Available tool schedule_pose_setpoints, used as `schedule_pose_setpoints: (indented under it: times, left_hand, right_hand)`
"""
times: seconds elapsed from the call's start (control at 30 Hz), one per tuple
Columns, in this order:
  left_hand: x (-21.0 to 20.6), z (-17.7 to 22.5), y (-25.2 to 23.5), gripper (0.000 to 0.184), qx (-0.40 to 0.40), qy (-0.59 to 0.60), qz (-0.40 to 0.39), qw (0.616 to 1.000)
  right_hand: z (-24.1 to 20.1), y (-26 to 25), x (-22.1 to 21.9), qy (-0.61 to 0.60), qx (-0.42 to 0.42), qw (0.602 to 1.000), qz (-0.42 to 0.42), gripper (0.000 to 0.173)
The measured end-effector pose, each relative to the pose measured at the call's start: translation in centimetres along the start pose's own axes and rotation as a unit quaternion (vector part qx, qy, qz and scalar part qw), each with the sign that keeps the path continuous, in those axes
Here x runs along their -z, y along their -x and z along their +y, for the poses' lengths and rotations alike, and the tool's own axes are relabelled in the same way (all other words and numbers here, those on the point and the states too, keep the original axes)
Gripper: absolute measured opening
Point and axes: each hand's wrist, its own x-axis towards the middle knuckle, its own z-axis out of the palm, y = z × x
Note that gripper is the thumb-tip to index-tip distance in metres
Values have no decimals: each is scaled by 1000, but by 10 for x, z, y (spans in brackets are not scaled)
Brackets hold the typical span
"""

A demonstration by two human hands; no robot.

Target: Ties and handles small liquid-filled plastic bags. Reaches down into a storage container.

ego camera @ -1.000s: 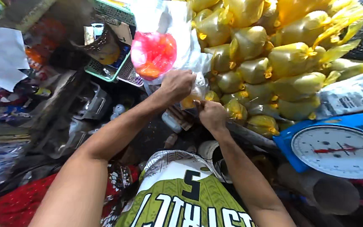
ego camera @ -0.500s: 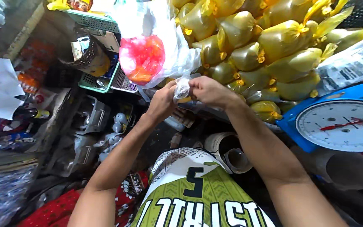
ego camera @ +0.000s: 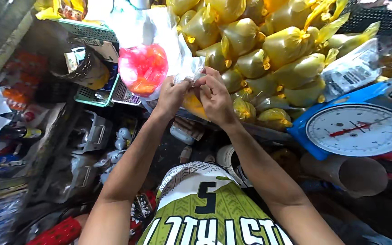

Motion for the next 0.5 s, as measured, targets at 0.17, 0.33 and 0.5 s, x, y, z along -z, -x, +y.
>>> schedule_pose_setpoints:
  times: [0.17, 0.33, 0.5]
  left_hand:
    - [6, 10, 2, 14, 65, -70, -66, 993]
    - [1, 13, 30, 13, -226, -520, -64, 821]
    - [-2, -20, 62, 18, -261, -504, -59, 822]
  right_hand:
    - [4, 12, 3, -71, 11, 997, -20, 17]
    - [8, 21, 16, -229, -92, 968, -56, 13]
    - [29, 38, 22, -268, -128, 947, -122, 14]
